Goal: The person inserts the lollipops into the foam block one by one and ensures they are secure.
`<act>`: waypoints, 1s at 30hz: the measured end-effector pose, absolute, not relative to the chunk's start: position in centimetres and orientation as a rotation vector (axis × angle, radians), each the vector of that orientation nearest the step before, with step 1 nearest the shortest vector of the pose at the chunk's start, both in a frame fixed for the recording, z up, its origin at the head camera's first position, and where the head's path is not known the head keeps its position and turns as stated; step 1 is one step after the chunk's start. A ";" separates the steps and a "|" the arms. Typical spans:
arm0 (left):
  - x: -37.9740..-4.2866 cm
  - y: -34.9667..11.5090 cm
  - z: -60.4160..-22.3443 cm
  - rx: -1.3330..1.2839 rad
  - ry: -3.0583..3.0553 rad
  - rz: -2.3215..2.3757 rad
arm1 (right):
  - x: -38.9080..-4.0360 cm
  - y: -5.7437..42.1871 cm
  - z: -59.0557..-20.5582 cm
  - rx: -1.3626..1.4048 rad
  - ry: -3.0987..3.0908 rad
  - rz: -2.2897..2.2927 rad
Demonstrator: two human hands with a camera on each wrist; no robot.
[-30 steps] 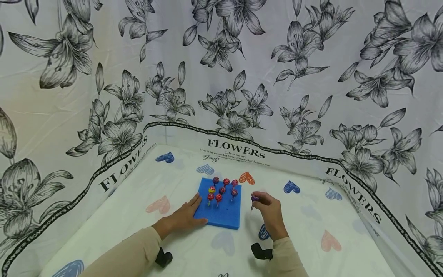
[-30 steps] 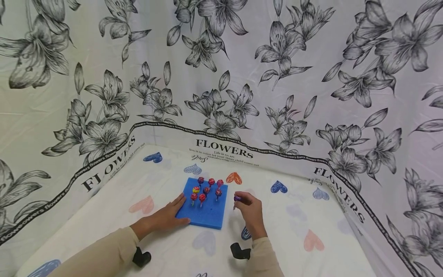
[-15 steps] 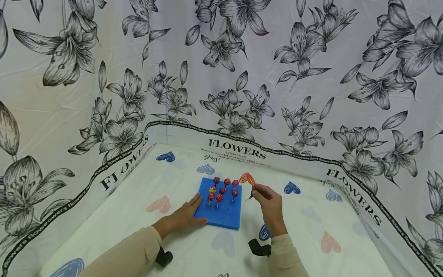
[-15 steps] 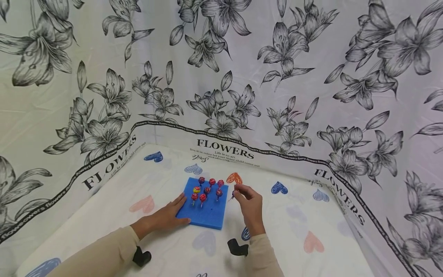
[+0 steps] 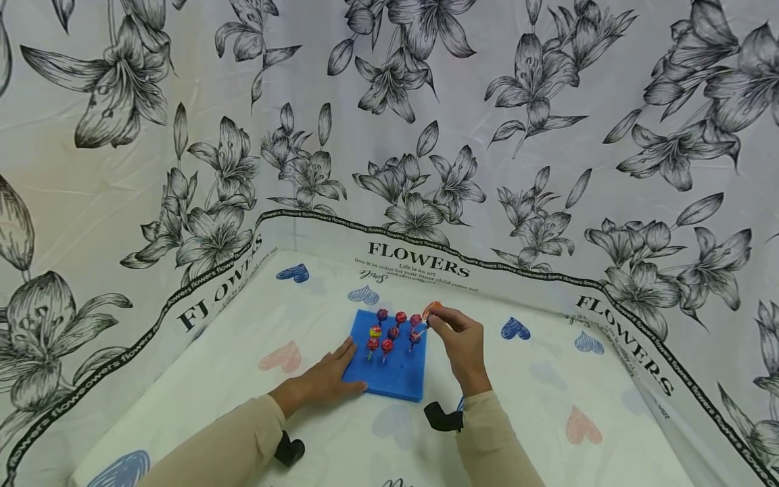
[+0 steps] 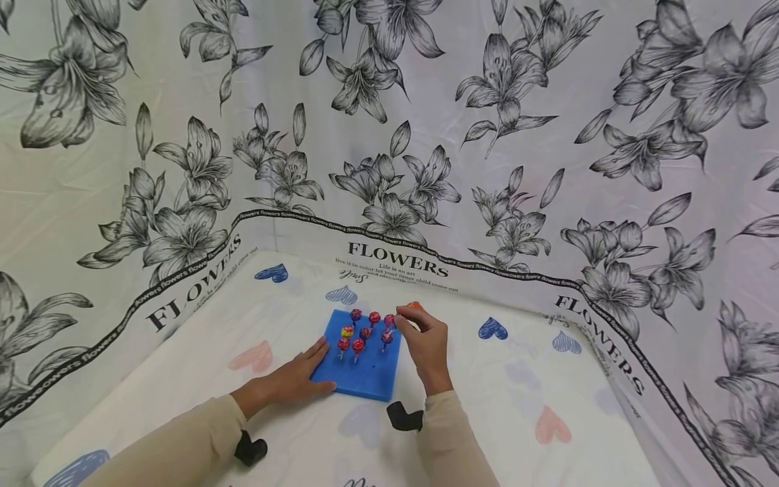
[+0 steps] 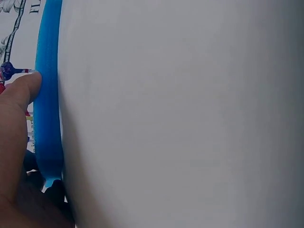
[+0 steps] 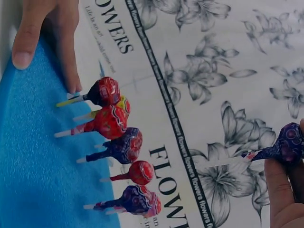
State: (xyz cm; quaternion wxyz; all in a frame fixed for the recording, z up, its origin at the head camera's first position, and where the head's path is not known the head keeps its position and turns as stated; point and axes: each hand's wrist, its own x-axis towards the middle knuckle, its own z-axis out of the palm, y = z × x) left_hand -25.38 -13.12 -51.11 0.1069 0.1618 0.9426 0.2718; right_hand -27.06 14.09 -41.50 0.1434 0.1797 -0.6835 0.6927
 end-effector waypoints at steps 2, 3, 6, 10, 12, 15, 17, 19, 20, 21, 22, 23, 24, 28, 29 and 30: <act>-25.4 -13.2 -51.2 0.480 2.769 0.809 | -27.3 13.7 -41.6 0.538 -1.956 2.011; -25.5 -13.2 -51.3 0.482 2.767 0.816 | -27.4 13.5 -41.7 0.541 -1.957 2.011; -25.5 -13.2 -51.4 0.488 2.768 0.813 | -27.7 13.0 -42.1 0.516 -1.989 1.995; -25.4 -13.1 -51.3 0.492 2.779 0.794 | -28.1 12.5 -43.2 0.501 -2.057 1.943; -25.4 -13.1 -51.2 0.493 2.783 0.795 | -28.2 12.3 -43.8 0.507 -2.083 1.930; -25.4 -13.1 -51.1 0.492 2.788 0.799 | -28.3 12.0 -44.9 0.486 -2.118 1.925; -25.4 -13.1 -51.1 0.494 2.788 0.799 | -28.2 11.8 -45.7 0.462 -2.141 1.934; -25.3 -13.0 -51.2 0.492 2.787 0.801 | -28.2 11.7 -46.4 0.447 -2.169 1.925; -25.3 -13.0 -51.2 0.492 2.787 0.798 | -28.2 11.6 -46.7 0.452 -2.179 1.919; -25.3 -13.0 -51.1 0.490 2.787 0.800 | -28.2 11.5 -47.0 0.455 -2.191 1.909; -25.3 -13.0 -51.1 0.489 2.788 0.799 | -28.2 11.5 -47.2 0.457 -2.203 1.898; -25.3 -13.0 -51.1 0.487 2.790 0.799 | -28.3 11.4 -47.5 0.464 -2.214 1.886; -25.3 -12.9 -51.1 0.485 2.790 0.798 | -28.3 11.4 -47.6 0.465 -2.224 1.876; -25.5 -12.9 -51.0 0.474 2.794 0.782 | -28.4 11.4 -48.1 0.455 -2.250 1.893; -25.5 -12.9 -50.9 0.471 2.794 0.782 | -28.4 11.4 -48.1 0.458 -2.257 1.894; -25.5 -12.9 -50.9 0.468 2.794 0.780 | -28.3 11.4 -48.0 0.459 -2.263 1.900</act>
